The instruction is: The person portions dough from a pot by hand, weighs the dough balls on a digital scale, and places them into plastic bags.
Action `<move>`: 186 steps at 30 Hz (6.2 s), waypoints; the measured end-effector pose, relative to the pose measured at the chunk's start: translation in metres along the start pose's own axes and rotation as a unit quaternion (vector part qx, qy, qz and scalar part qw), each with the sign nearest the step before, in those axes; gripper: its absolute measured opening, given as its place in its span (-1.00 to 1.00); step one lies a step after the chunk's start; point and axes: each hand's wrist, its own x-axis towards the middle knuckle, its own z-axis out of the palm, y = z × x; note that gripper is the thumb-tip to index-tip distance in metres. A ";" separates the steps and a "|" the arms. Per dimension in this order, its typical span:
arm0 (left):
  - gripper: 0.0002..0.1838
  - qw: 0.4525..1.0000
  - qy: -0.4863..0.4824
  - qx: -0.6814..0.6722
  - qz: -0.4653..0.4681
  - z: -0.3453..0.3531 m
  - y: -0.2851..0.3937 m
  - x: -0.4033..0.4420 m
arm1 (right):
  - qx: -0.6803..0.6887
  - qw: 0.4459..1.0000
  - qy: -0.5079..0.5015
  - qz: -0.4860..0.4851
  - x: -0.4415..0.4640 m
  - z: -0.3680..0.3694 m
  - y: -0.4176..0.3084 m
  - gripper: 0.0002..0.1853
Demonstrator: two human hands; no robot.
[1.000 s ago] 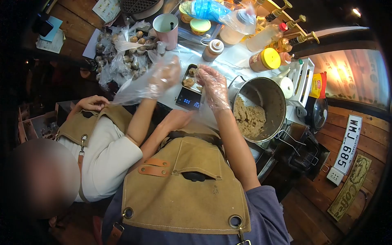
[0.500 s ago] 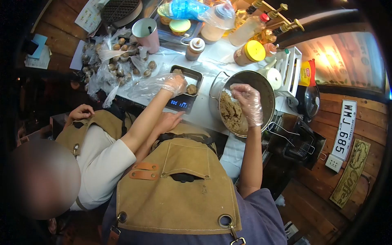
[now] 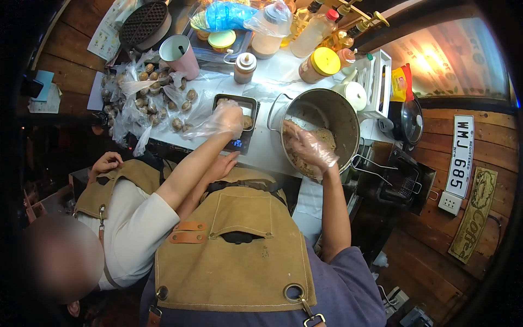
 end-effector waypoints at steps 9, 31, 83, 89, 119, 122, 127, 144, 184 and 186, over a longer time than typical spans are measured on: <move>-0.61 1.000 -0.005 -0.007 0.009 0.002 -0.001 -0.024 | 0.036 0.977 0.200 0.065 -0.002 -0.015 0.042 -0.59; -0.62 0.999 -0.046 -0.004 -0.027 -0.016 0.012 -0.025 | -0.218 0.971 0.017 0.095 0.013 0.001 0.044 -0.39; -0.63 1.000 -0.017 0.003 -0.009 -0.007 0.003 -0.023 | 0.317 0.935 0.154 0.040 -0.012 -0.001 0.021 -0.32; -0.64 0.999 -0.032 0.009 -0.020 -0.010 0.006 -0.024 | -0.173 0.976 0.098 0.090 -0.002 -0.007 0.010 -0.55; -0.63 1.000 -0.023 -0.007 -0.015 -0.011 0.006 -0.025 | 0.684 0.701 0.204 -0.001 -0.001 -0.006 -0.003 -0.45; -0.64 0.999 -0.027 -0.009 -0.015 -0.010 0.005 -0.024 | 0.745 0.640 0.189 -0.022 0.003 -0.007 0.020 -0.46; -0.64 0.999 -0.031 -0.006 -0.018 -0.015 0.009 -0.025 | 0.710 0.648 0.263 0.088 0.011 0.003 0.012 -0.46; -0.64 0.999 -0.034 0.001 -0.033 -0.012 0.008 -0.029 | 0.744 0.653 0.118 -0.077 0.000 -0.010 0.037 -0.41; -0.66 0.999 -0.032 -0.011 -0.026 -0.007 0.002 -0.025 | 0.778 0.589 0.171 -0.137 0.015 0.004 0.021 -0.82; -0.66 0.999 -0.029 -0.014 -0.027 -0.008 0.003 -0.025 | 0.748 0.638 0.143 -0.114 0.016 0.004 0.027 -0.82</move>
